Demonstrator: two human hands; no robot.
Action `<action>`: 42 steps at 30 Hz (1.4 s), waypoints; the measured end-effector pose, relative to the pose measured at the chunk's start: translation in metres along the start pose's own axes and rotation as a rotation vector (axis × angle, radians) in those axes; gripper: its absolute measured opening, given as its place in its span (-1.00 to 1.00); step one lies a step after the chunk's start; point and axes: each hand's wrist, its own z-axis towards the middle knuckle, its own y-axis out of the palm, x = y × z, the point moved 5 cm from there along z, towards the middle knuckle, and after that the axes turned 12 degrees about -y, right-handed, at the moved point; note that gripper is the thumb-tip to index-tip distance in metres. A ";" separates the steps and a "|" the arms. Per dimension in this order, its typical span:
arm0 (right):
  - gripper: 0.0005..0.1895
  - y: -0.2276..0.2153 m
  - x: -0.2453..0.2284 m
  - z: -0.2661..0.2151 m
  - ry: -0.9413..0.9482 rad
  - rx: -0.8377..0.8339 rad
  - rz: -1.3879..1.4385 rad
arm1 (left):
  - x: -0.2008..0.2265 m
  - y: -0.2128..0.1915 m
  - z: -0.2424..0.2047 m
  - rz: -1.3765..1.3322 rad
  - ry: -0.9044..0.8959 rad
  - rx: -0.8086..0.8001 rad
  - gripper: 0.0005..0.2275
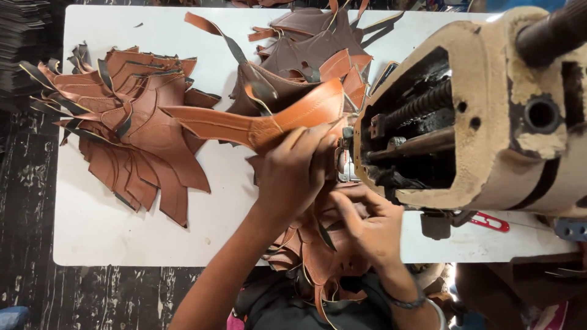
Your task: Stitching leather shoe components using an industrial sewing machine.
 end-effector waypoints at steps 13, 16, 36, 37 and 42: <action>-0.30 -0.038 0.031 0.016 0.030 -0.417 -0.876 | 0.017 -0.011 -0.065 -0.241 -0.370 -0.501 -0.88; -0.24 -0.042 0.021 0.012 0.165 -0.452 -0.753 | 0.000 -0.003 -0.060 0.135 -0.459 -0.435 -0.75; -0.64 -0.041 -0.036 -0.011 -0.118 -0.479 -0.032 | 0.046 -0.021 -0.062 -0.268 -0.121 -0.341 -0.84; -0.64 -0.037 -0.044 -0.010 -0.119 -0.481 -0.031 | 0.046 -0.023 -0.061 -0.267 -0.122 -0.340 -0.84; -0.71 -0.036 -0.009 -0.021 0.117 -0.168 0.131 | 0.040 -0.031 -0.055 -0.193 -0.341 -0.329 -0.85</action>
